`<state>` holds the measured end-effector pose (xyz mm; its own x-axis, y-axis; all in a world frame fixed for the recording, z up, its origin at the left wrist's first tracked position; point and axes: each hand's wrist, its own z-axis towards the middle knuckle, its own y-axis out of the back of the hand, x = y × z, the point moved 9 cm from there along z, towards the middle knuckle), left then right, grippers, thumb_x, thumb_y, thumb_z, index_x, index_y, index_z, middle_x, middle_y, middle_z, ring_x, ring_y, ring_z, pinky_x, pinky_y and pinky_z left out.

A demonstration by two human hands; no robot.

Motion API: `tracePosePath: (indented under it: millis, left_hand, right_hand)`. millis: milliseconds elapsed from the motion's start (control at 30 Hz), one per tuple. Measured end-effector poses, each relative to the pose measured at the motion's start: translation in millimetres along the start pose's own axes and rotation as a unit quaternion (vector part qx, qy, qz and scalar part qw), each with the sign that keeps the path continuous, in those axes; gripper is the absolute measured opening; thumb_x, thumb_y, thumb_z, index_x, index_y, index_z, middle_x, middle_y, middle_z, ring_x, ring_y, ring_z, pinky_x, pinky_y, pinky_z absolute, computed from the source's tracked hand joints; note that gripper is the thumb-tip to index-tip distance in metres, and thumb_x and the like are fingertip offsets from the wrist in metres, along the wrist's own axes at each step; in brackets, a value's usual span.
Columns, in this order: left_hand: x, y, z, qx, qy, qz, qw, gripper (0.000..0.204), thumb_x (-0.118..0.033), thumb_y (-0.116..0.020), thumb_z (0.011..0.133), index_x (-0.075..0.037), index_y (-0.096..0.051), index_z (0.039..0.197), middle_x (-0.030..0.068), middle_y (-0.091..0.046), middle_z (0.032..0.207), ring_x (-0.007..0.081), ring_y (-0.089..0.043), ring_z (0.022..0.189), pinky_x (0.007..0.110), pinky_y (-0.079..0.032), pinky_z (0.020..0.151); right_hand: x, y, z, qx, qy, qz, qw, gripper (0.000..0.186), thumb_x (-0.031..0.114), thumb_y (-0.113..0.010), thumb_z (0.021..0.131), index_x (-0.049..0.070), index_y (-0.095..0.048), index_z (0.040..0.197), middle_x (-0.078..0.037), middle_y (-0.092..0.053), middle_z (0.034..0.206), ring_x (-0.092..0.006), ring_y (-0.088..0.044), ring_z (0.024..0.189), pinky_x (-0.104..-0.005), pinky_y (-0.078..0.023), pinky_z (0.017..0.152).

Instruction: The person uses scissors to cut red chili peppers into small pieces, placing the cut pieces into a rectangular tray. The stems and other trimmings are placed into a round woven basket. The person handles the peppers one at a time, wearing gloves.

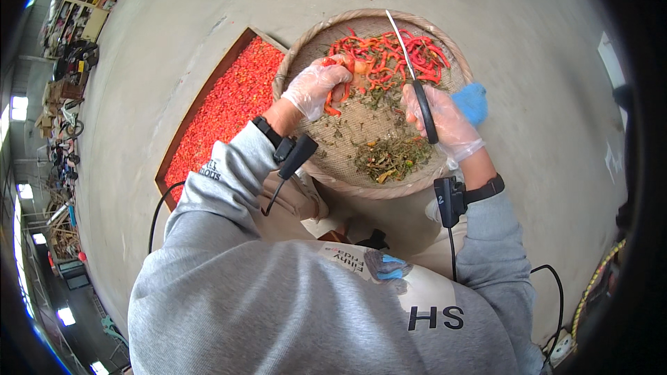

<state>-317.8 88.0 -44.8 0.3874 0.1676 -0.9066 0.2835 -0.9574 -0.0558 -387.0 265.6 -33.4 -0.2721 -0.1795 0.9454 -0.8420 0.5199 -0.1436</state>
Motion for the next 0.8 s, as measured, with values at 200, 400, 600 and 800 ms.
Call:
tracePosePath:
  millis: [200,400,600,800]
  left_hand:
    - [-26,-11,-47,-0.052,-0.077,0.099,0.991,0.035,-0.037,-0.057,0.092,-0.005,-0.060,0.105,-0.0039,-0.047,0.062,0.0031,-0.039,0.046,0.020,-0.030,0.043]
    - [-22,9,-54,-0.135,-0.115,0.080,0.981,0.022,-0.029,-0.064,0.089,-0.007,-0.062,0.086,-0.0052,-0.049,0.062,0.0042,-0.043,0.051,0.023,-0.034,0.047]
    - [-10,29,-43,-0.164,-0.079,0.092,0.979,0.020,-0.022,-0.069,0.084,-0.005,-0.063,0.077,-0.0049,-0.050,0.060,0.0040,-0.043,0.053,0.024,-0.035,0.048]
    - [-16,28,-41,-0.161,-0.081,0.192,0.965,0.010,-0.016,-0.065,0.081,-0.006,-0.065,0.082,-0.0015,-0.051,0.055,0.0061,-0.046,0.046,0.026,-0.038,0.044]
  right_hand:
    - [-8,-20,-9,0.061,-0.004,0.020,0.998,0.022,0.023,-0.056,0.093,0.002,-0.061,0.097,0.004,-0.055,0.076,-0.0046,-0.050,0.066,-0.0201,-0.041,0.060]
    - [-9,-24,-12,0.058,0.033,-0.159,0.985,0.024,0.025,-0.064,0.085,0.005,-0.055,0.096,-0.001,-0.057,0.074,-0.0089,-0.053,0.062,-0.0235,-0.042,0.055]
    - [3,-18,-15,-0.061,0.092,-0.374,0.921,0.047,0.035,-0.078,0.073,0.000,-0.049,0.084,-0.015,-0.057,0.072,-0.0298,-0.056,0.064,-0.0365,-0.045,0.061]
    - [5,-22,-7,-0.046,0.115,-0.393,0.911,0.045,0.031,-0.079,0.071,-0.002,-0.050,0.084,-0.015,-0.055,0.068,-0.0276,-0.055,0.062,-0.0365,-0.043,0.058]
